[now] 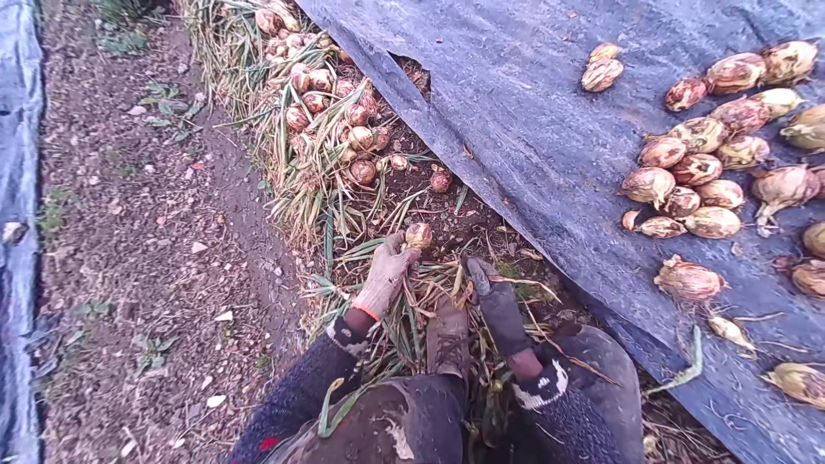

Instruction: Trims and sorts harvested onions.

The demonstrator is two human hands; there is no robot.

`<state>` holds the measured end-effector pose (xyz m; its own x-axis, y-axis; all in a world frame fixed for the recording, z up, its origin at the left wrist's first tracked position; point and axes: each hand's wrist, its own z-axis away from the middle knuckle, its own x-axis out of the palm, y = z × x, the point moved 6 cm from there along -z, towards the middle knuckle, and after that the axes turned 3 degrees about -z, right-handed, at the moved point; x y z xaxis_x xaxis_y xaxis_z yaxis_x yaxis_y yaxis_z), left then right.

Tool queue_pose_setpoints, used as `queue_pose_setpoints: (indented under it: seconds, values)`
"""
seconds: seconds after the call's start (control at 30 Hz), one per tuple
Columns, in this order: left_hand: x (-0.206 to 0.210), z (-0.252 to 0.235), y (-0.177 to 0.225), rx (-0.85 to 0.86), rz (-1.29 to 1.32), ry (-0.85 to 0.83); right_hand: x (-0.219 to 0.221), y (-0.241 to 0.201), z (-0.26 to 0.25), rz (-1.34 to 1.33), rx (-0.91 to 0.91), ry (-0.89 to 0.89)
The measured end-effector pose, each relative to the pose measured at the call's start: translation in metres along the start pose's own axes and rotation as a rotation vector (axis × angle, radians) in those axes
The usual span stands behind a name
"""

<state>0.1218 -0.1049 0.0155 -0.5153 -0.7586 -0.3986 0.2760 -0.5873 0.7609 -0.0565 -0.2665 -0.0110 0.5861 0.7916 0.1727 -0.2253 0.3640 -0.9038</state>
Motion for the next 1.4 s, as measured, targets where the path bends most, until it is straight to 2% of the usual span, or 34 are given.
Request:
queue_pose_setpoints:
  seconds: [0.03, 0.07, 0.13, 0.2, 0.27, 0.33, 0.4, 0.47, 0.53, 0.6, 0.63, 0.67, 0.73, 0.77, 0.83, 0.9, 0.97, 1.0, 1.07, 1.17, 1.2, 1.23, 1.3, 1.4]
  values:
    - [0.005, 0.003, 0.015, 0.085, -0.134, 0.004, 0.002, 0.018, -0.005, 0.103, 0.075, -0.073]
    - [0.013, 0.01, 0.03, 0.179, -0.33, -0.011, 0.007, 0.028, -0.005, 0.087, 0.151, -0.162]
    - [0.041, 0.035, 0.052, 0.401, -0.704, -0.085, 0.018, 0.033, 0.001, -0.167, 0.331, -0.163]
    - [0.07, 0.062, 0.06, 0.61, -0.903, -0.167, 0.019, 0.029, 0.0, -0.378, 0.476, -0.091]
    - [0.082, 0.075, 0.062, 0.702, -0.872, -0.223, 0.013, 0.023, 0.0, -0.533, 0.533, -0.073]
    - [0.081, 0.067, 0.071, 0.702, -0.705, -0.237, 0.012, 0.017, 0.0, -0.799, 0.604, -0.14]
    - [0.079, 0.053, 0.093, 0.712, -0.513, -0.243, 0.009, -0.005, 0.0, -1.007, 0.601, -0.236]
    - [0.081, 0.044, 0.123, 0.743, -0.404, -0.254, 0.002, -0.034, 0.002, -1.07, 0.484, -0.196]
    - [0.085, 0.041, 0.155, 0.816, -0.405, -0.235, -0.01, -0.058, 0.003, -1.103, 0.264, -0.143]
    - [0.078, 0.015, 0.172, 0.891, -0.569, -0.001, -0.033, -0.082, 0.011, -1.199, -0.013, -0.149]
    - [0.065, -0.014, 0.169, 0.828, -0.711, 0.14, -0.054, -0.098, 0.018, -1.155, -0.207, -0.143]
    - [0.047, -0.047, 0.158, 0.678, -0.879, 0.208, -0.076, -0.11, 0.029, -1.057, -0.38, -0.108]
    - [0.019, -0.095, 0.133, 0.341, -1.208, 0.175, -0.106, -0.118, 0.039, -0.885, -0.553, 0.035]
    - [0.016, -0.107, 0.126, 0.263, -1.299, 0.156, -0.11, -0.113, 0.035, -0.836, -0.563, 0.093]
    - [0.027, -0.123, 0.115, 0.282, -1.334, 0.136, -0.099, -0.088, 0.013, -0.755, -0.44, 0.166]
    - [0.044, -0.148, 0.091, 0.305, -1.278, 0.116, -0.074, -0.047, -0.009, -0.613, -0.062, 0.198]
    - [0.056, -0.171, 0.061, 0.246, -1.212, 0.086, -0.053, -0.009, -0.016, -0.358, 0.26, 0.139]
    - [0.059, -0.177, 0.051, 0.243, -1.176, 0.082, -0.046, 0.003, -0.017, -0.245, 0.334, 0.107]
    - [0.058, -0.17, 0.044, 0.266, -1.046, 0.067, -0.039, 0.016, -0.018, -0.103, 0.354, 0.073]
    - [0.054, -0.131, 0.053, 0.25, -0.697, -0.033, -0.032, 0.029, -0.023, -0.018, 0.398, 0.013]
    - [0.054, -0.113, 0.056, 0.269, -0.651, -0.07, -0.026, 0.034, -0.024, -0.039, 0.421, -0.04]
    - [0.056, -0.093, 0.059, 0.308, -0.682, -0.11, -0.02, 0.038, -0.023, -0.091, 0.444, -0.103]
    - [0.066, -0.044, 0.065, 0.409, -0.933, -0.198, -0.008, 0.046, -0.019, -0.218, 0.524, -0.189]
    - [0.08, 0.029, 0.068, 0.571, -1.192, -0.259, 0.002, 0.043, -0.014, -0.442, 0.61, -0.136]
